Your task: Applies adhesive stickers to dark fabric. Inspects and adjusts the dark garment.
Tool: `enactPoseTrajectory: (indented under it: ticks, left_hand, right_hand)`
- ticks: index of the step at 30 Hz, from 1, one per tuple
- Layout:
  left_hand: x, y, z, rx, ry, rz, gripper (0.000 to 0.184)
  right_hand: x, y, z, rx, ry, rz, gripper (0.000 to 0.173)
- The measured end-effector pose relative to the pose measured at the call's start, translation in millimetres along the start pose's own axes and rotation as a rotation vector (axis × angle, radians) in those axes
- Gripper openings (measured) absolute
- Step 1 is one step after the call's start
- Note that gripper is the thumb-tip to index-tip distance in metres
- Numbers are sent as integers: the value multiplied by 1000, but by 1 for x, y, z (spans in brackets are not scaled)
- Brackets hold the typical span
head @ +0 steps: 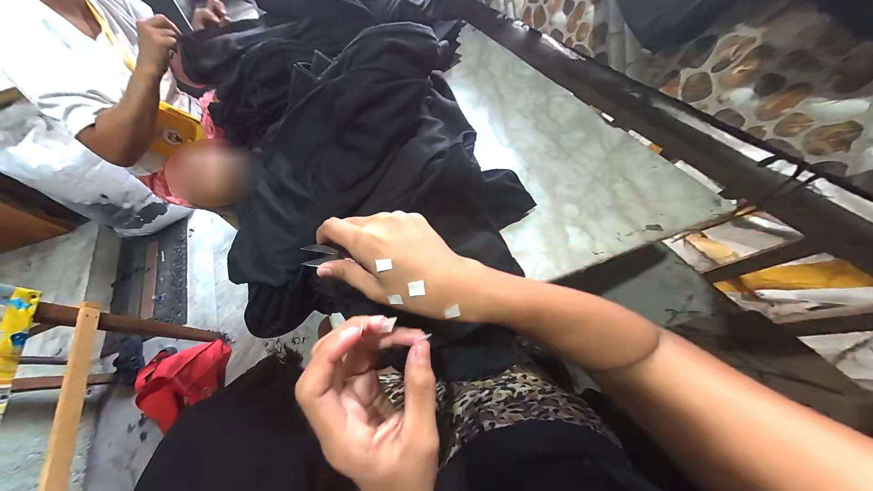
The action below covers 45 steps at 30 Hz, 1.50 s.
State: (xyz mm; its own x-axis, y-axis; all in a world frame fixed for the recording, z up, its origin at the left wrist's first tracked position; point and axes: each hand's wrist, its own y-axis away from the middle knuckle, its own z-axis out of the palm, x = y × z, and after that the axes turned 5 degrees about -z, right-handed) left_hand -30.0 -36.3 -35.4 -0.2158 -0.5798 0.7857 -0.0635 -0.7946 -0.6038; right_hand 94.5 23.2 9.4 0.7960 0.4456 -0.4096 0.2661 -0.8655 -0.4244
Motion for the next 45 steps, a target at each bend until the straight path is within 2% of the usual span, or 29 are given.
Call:
enactPoseTrajectory:
  ticks: [5, 8, 13, 16, 19, 22, 24, 26, 28, 30, 32, 34, 37, 40, 43, 45]
  left_hand:
    - [-15, 0, 3, 85, -197, 38, 52]
    - [-16, -1, -7, 102, -417, 97, 55]
    - [6, -1, -5, -38, -306, 124, 31]
    - [2, 0, 2, -7, -578, 159, 20]
    - [-3, -2, 5, 46, -869, 275, 12]
    - [-1, -1, 9, 79, -1044, 347, 12]
    - [1, -1, 7, 74, -1106, 336, 19]
    - [3, -4, 0, 43, -1061, 298, 31]
    - [-1, -7, -12, 0, -795, 235, 43]
    - [-5, -7, -35, -56, -463, 168, 51]
    - [-15, -1, -63, -96, -333, 158, 52]
    - [-35, 14, -91, -140, -448, 180, 50]
    - [-64, 41, -105, -236, -623, 172, 49]
    - [-81, 51, -94, -272, -700, 267, 41]
    - [-89, 45, -83, -287, -676, 363, 37]
    - [-91, 44, -81, -309, -642, 350, 37]
  right_hand:
    - [-7, 1, 13, 84, 73, 7, 25]
    - [-3, 0, 16, 71, 160, 15, 24]
    - [-1, 2, 28, 168, 275, -26, 19]
    - [-5, 3, 32, 179, 327, -48, 20]
    - [-5, 4, 37, 193, 387, -46, 18]
    - [-3, 4, 44, 207, 438, -44, 12]
    - [-2, 5, 44, 191, 444, -48, 15]
    - [-1, 7, 41, 186, 424, -48, 15]
    - [4, 10, 28, 167, 294, -22, 17]
    - [22, 18, 1, 141, 97, -1, 27]
    - [52, 39, -31, 178, -64, -42, 35]
    - [81, 76, -58, 161, -169, -85, 29]
    - [110, 141, -69, 11, -185, -15, 16]
    - [115, 182, -48, -86, -97, 47, 32]
    - [110, 192, -25, 3, -13, 62, 27]
    - [109, 192, -18, 53, 77, 63, 23]
